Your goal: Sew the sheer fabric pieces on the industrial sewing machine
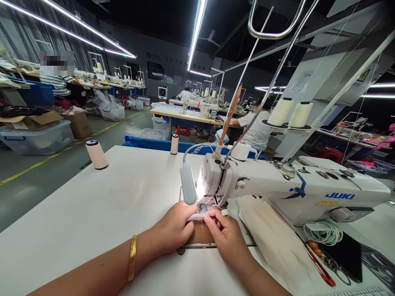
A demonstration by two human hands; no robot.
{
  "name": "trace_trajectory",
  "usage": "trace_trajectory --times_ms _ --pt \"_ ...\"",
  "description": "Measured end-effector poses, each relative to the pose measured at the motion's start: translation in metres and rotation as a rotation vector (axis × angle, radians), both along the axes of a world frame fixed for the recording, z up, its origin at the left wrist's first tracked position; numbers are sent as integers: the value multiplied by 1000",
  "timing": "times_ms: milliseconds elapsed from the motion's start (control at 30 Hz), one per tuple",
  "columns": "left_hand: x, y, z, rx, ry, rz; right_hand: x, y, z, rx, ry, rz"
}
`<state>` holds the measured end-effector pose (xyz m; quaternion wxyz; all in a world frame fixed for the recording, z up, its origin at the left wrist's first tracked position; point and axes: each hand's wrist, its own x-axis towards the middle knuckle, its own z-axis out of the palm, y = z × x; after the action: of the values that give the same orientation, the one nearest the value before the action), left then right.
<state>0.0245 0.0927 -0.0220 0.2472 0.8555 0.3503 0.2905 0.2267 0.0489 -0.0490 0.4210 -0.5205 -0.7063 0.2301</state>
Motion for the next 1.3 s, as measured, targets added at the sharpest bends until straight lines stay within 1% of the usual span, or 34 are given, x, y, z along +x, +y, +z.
trace_trajectory --times_ms 100,167,267,367,467,533,600,700,867,1100,1200,1300 --pt "1 2 1 73 -52 -62 0 -1 1 -16 -1 -7" --pt "0 1 4 123 -67 -96 1 -1 2 -1 -31 0" --pt "-2 -3 4 243 -46 -137 7 -4 2 78 -150 82" --pt "-8 -11 -6 364 14 -153 13 -9 1 179 -328 232" --pt "-12 -20 -17 419 52 -158 17 -13 1 242 -448 293" --pt "-13 -23 -21 437 64 -158 18 -15 1 256 -490 291" --pt "-13 -23 -22 447 67 -159 18 -15 1 260 -512 286" --pt "-13 -20 -22 443 73 -154 18 -13 2 268 -525 269" --pt "-14 -11 -24 411 166 -128 16 -10 4 282 -562 229" --pt "-13 -10 -21 426 155 -153 17 -7 -3 329 -555 214" --pt "-13 -12 -21 419 185 -174 18 -7 -4 346 -536 213" --pt "-14 -12 -21 418 207 -165 18 -6 -4 370 -515 204"
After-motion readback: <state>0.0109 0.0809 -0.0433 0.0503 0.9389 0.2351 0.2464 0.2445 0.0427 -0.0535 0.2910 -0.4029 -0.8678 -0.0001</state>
